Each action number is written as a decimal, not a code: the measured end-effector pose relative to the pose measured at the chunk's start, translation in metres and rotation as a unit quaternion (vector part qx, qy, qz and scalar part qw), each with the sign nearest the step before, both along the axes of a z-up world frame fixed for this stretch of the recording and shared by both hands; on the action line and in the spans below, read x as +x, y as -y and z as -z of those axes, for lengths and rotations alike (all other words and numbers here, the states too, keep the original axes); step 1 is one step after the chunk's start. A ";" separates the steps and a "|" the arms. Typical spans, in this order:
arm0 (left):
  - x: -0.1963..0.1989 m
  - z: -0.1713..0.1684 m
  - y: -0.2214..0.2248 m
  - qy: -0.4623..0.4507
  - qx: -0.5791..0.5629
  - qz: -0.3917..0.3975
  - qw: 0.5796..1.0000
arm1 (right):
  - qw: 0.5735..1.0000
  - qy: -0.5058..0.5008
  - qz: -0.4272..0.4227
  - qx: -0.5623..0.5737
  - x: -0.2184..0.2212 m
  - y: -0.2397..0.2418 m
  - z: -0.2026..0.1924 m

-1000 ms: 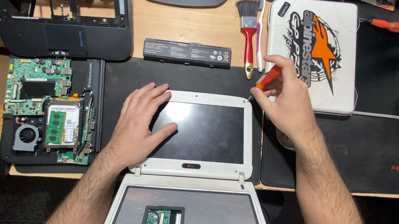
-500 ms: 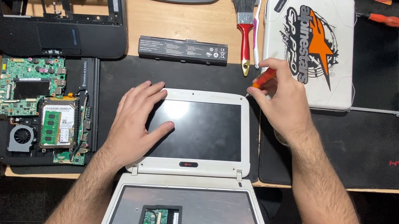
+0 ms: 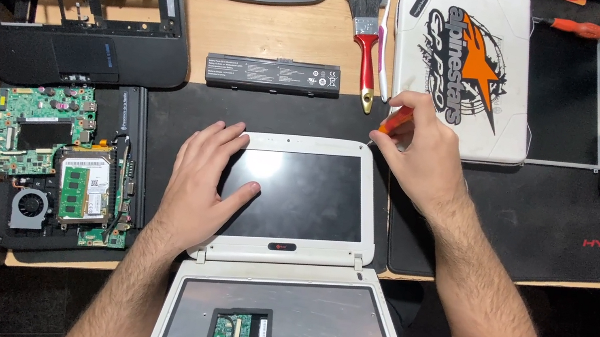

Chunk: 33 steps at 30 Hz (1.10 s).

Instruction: Removing the screen bezel and LCD panel from a laptop using a screwdriver

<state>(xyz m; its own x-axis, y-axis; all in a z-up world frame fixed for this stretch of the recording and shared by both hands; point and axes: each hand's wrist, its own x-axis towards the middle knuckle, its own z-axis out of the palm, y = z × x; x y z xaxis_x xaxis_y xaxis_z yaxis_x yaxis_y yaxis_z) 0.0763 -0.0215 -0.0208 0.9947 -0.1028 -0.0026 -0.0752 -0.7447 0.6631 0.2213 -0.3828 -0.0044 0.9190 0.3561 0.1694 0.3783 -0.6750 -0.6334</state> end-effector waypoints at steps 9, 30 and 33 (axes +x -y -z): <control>0.000 0.003 -0.001 0.007 -0.001 0.001 1.000 | 0.999 0.032 0.011 -0.021 -0.004 -0.002 0.004; 0.000 0.003 0.000 0.005 0.006 0.005 1.000 | 0.994 0.060 -0.014 -0.086 -0.002 -0.001 0.010; 0.000 0.005 -0.001 0.009 0.011 0.005 1.000 | 0.997 0.024 -0.004 -0.073 0.002 -0.003 -0.001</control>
<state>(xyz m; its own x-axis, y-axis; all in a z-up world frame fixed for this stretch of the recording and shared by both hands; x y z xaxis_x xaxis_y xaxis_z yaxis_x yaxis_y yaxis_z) 0.0763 -0.0204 -0.0263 0.9935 -0.1135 0.0123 -0.0946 -0.7578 0.6456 0.2236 -0.3796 -0.0035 0.9078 0.3879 0.1596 0.4123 -0.7549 -0.5100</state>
